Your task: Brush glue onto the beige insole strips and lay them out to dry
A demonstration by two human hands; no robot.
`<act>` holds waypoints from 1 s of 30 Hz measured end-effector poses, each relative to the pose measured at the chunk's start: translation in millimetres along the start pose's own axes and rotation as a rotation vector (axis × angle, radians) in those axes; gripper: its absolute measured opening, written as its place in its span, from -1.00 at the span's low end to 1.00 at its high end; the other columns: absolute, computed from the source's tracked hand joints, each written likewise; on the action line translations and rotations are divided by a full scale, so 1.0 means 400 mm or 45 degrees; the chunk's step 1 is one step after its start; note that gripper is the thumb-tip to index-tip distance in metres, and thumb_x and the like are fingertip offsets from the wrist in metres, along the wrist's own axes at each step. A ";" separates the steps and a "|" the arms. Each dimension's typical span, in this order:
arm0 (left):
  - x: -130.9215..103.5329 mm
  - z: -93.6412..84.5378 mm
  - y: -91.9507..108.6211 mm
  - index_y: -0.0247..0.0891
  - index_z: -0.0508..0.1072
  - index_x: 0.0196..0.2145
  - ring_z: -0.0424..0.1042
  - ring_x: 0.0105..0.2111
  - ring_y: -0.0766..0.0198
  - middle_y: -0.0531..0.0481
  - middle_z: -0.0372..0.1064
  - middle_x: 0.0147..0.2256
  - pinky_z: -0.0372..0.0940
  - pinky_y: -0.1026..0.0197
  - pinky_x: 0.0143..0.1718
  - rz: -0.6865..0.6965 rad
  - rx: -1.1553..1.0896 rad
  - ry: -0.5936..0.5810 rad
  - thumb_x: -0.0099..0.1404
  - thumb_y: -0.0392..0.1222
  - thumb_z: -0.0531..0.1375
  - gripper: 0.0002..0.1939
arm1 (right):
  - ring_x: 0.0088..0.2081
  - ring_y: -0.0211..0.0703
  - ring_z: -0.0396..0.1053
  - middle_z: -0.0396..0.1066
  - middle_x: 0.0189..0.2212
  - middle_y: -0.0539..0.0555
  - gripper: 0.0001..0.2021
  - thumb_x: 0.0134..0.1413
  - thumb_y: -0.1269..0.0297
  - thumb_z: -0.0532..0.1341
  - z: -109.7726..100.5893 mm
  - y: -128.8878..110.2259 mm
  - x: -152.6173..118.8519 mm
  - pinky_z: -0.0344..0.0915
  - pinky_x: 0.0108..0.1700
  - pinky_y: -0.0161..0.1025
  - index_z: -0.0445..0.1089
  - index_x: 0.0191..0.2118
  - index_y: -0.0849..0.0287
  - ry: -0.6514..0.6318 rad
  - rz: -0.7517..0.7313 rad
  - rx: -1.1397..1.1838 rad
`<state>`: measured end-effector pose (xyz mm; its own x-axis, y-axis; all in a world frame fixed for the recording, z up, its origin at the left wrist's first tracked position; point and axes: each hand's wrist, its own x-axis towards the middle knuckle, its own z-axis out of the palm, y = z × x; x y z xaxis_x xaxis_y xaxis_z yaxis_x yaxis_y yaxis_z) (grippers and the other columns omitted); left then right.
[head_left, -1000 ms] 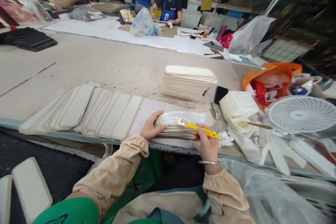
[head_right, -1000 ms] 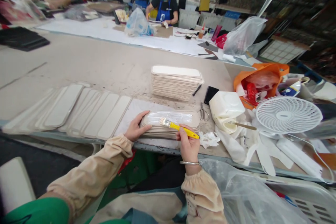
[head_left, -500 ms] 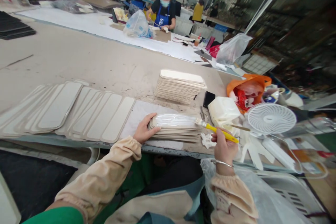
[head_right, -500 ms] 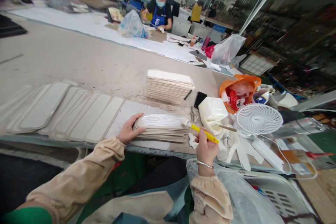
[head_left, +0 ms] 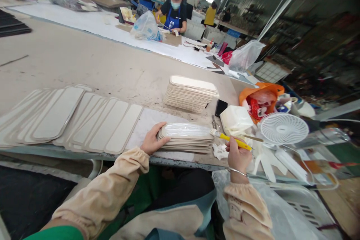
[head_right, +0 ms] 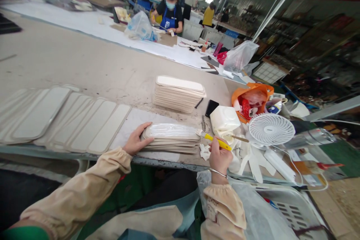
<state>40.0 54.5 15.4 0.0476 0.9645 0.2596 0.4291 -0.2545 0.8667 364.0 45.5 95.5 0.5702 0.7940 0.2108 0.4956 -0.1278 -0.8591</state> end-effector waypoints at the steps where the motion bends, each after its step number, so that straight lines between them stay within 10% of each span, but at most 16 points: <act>1: 0.000 0.000 0.000 -0.29 0.26 0.15 0.30 0.13 -0.01 -0.23 0.29 0.13 0.18 -0.07 0.21 0.004 0.001 0.000 0.19 0.10 0.23 -0.34 | -0.59 -0.24 0.33 0.39 -0.62 -0.02 -0.64 0.01 0.00 0.23 -0.005 0.001 -0.003 0.29 -0.47 -0.30 0.47 -0.28 0.24 0.009 0.019 0.060; 7: 0.000 0.000 -0.005 -0.28 0.25 0.15 0.30 0.13 0.00 -0.22 0.29 0.13 0.17 -0.07 0.21 0.018 0.016 0.000 0.19 0.11 0.22 -0.34 | -0.61 -0.24 0.28 0.37 -0.62 -0.01 -0.60 -0.04 -0.02 0.25 0.008 -0.025 -0.051 0.26 -0.54 -0.29 0.45 -0.25 0.27 -0.241 0.017 0.266; 30: 0.001 0.002 -0.011 -0.26 0.27 0.14 0.31 0.12 -0.03 -0.22 0.30 0.11 0.20 -0.09 0.19 0.047 0.011 0.014 0.19 0.10 0.22 -0.36 | -0.56 -0.16 0.36 0.42 -0.58 0.07 -0.49 0.03 -0.13 0.19 0.014 0.004 0.021 0.33 -0.41 -0.22 0.46 -0.20 0.30 -0.047 -0.062 0.026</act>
<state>39.0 56.1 11.2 0.0534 0.9536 0.2963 0.4352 -0.2893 0.8526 366.0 55.2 93.4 0.5209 0.8205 0.2355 0.5087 -0.0768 -0.8575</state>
